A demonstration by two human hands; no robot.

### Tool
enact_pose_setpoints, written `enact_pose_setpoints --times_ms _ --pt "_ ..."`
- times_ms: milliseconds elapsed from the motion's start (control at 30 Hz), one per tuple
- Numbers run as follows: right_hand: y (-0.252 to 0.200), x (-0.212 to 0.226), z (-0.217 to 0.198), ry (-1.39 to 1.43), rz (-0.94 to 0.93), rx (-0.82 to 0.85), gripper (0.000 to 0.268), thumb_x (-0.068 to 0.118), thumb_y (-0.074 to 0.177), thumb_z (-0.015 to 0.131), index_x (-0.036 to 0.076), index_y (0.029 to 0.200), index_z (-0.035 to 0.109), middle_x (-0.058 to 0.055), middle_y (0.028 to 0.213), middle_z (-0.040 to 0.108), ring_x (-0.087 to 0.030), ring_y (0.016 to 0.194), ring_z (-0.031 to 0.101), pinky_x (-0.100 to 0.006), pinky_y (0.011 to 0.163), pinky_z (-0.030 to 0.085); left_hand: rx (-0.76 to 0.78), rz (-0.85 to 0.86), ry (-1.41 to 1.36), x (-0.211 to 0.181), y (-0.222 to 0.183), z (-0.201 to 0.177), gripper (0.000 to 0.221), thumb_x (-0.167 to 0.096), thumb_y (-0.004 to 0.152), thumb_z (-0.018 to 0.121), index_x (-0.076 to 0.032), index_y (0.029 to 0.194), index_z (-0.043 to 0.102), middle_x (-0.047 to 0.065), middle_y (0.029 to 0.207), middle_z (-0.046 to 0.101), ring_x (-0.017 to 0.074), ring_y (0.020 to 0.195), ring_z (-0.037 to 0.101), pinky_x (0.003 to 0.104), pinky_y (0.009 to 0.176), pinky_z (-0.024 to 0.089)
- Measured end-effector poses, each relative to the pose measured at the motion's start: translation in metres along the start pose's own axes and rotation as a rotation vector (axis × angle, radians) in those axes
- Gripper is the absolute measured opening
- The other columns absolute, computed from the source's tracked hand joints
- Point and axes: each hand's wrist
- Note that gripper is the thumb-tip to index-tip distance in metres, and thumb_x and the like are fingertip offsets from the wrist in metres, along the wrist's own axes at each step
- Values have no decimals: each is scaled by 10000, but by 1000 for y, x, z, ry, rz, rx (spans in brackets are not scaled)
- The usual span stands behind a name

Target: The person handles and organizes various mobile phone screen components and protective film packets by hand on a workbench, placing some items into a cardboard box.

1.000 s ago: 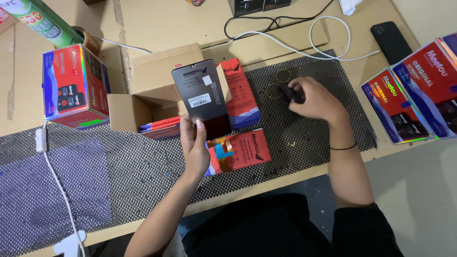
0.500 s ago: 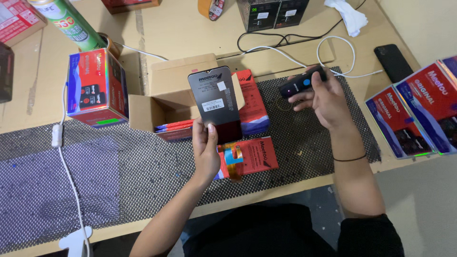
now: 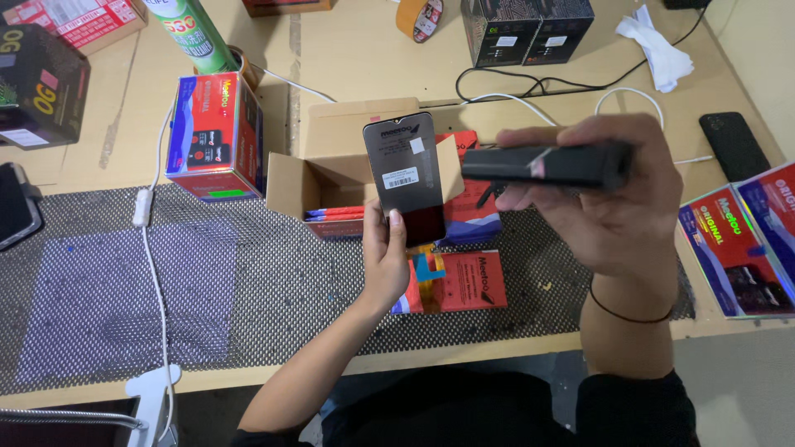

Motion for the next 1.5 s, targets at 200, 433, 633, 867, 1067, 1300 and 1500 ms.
enact_pose_setpoints --times_ms 200,433,633,867,1067,1300,1500 --pt "-5 -16 0 -304 -194 103 441 -57 873 797 72 1180 507 -255 1253 683 -418 1224 737 -446 1037 676 0 -27 -23 1 0 0 321 -221 1095 416 -22 1338 481 117 1310 579 184 1235 559 322 1101 466" --pt "-4 -18 -8 -359 -161 143 359 -21 887 791 63 1152 564 -215 1228 709 -360 1205 745 -429 1005 675 -3 -11 -2 5 0 0 328 -211 1097 418 -14 1352 477 111 1304 578 176 1233 554 315 1111 452" --pt "-17 -29 -16 -343 -125 57 413 160 899 551 33 1290 507 -89 1060 634 -194 952 553 -363 917 478 6 -19 7 4 0 -1 333 -226 1096 423 -18 1350 476 114 1310 578 193 1238 561 328 1107 470" --pt "-20 -13 -38 -605 -121 30 517 -1 989 647 -118 1462 474 -307 1244 419 -322 853 620 -355 739 516 17 -17 59 1 0 -1 331 -245 1096 418 -20 1330 485 98 1268 589 180 1202 567 321 1076 478" --pt "-20 -11 -37 -601 -205 -51 431 -125 817 926 -168 1055 569 -368 1080 680 -388 991 682 -422 881 574 13 -12 97 5 -1 0 325 -247 1096 413 -18 1313 491 95 1261 587 182 1202 563 324 1075 473" --pt "-30 -24 -26 -370 -323 -31 481 168 752 861 81 1114 557 -182 994 675 -334 911 714 -394 859 634 3 -6 91 4 -1 1 324 -231 1099 412 -17 1331 484 106 1286 586 188 1222 564 324 1090 471" --pt "-28 11 -17 -478 24 274 373 110 778 785 19 1088 598 -262 1210 725 -323 1098 769 -365 941 608 -11 -14 182 -3 4 1 285 -228 1095 414 -26 1268 518 62 1143 583 142 1062 560 287 954 479"
Point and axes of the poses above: each hand's wrist, its own y-axis towards the middle knuckle, its own z-axis out of the palm, x = y × z
